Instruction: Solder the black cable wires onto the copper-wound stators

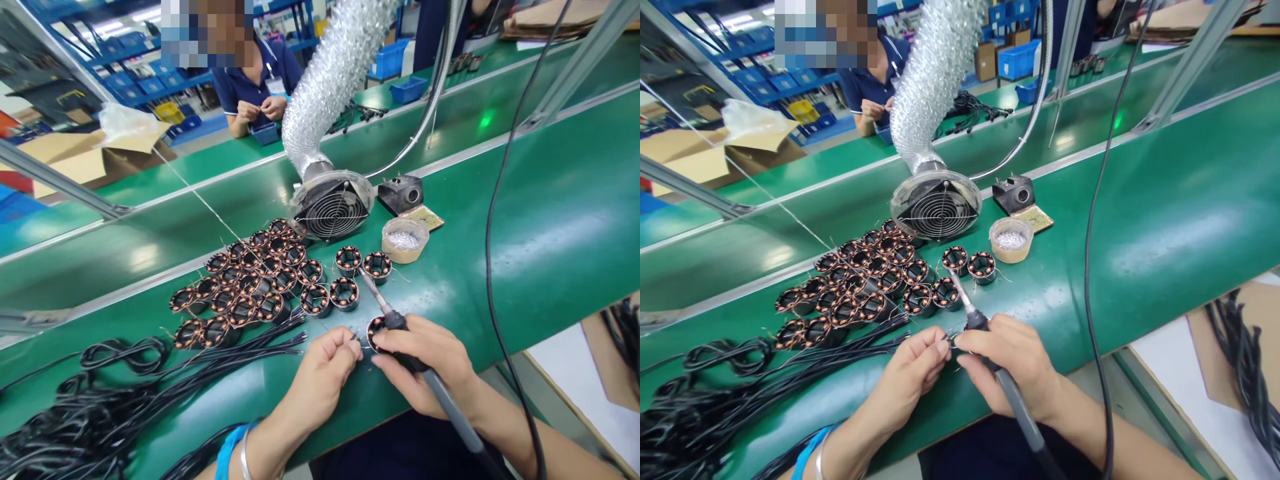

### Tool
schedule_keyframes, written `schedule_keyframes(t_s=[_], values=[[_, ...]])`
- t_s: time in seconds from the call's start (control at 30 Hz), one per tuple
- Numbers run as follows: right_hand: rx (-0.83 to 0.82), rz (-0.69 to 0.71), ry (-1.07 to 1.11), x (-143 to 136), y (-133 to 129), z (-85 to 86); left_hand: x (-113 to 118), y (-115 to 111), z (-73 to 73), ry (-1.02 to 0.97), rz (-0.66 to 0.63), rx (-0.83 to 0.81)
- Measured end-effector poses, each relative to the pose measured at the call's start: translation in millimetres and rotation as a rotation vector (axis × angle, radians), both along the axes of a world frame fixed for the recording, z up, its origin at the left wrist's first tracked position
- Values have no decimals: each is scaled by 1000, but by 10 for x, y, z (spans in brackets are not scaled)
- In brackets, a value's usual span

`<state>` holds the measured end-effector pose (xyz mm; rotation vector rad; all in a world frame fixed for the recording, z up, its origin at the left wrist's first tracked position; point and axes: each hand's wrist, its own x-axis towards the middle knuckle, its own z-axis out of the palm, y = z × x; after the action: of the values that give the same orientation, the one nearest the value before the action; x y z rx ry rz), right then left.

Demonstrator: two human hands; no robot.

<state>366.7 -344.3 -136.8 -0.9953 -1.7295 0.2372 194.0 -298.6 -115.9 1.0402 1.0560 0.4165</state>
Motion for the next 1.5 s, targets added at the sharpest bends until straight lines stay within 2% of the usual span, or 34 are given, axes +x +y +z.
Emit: schedule_keyframes(t_s=[0.17,0.33,0.5,0.8,1.0,1.13,1.37,1.5], values=[[-85,86,-44,23,-30,-20,-13,3,-38,16,25,43],[-36,-17,56,-26,34,-59,8,-28,-44,21,56,71],[59,-16,-68,5,65,-65,46,-71,-60,47,96,116],[90,-60,-10,-50,37,-53,46,-159,-162,33,143,157],[78,-168,99,-103,73,-128,80,-179,-177,2,171,141],[107,-149,17,-86,44,-159,92,-176,-181,-4,182,147],[102,-69,10,36,-59,-32,99,-206,-175,14,182,185],[-72,-38,88,197,-207,170,110,-217,-177,24,176,212]])
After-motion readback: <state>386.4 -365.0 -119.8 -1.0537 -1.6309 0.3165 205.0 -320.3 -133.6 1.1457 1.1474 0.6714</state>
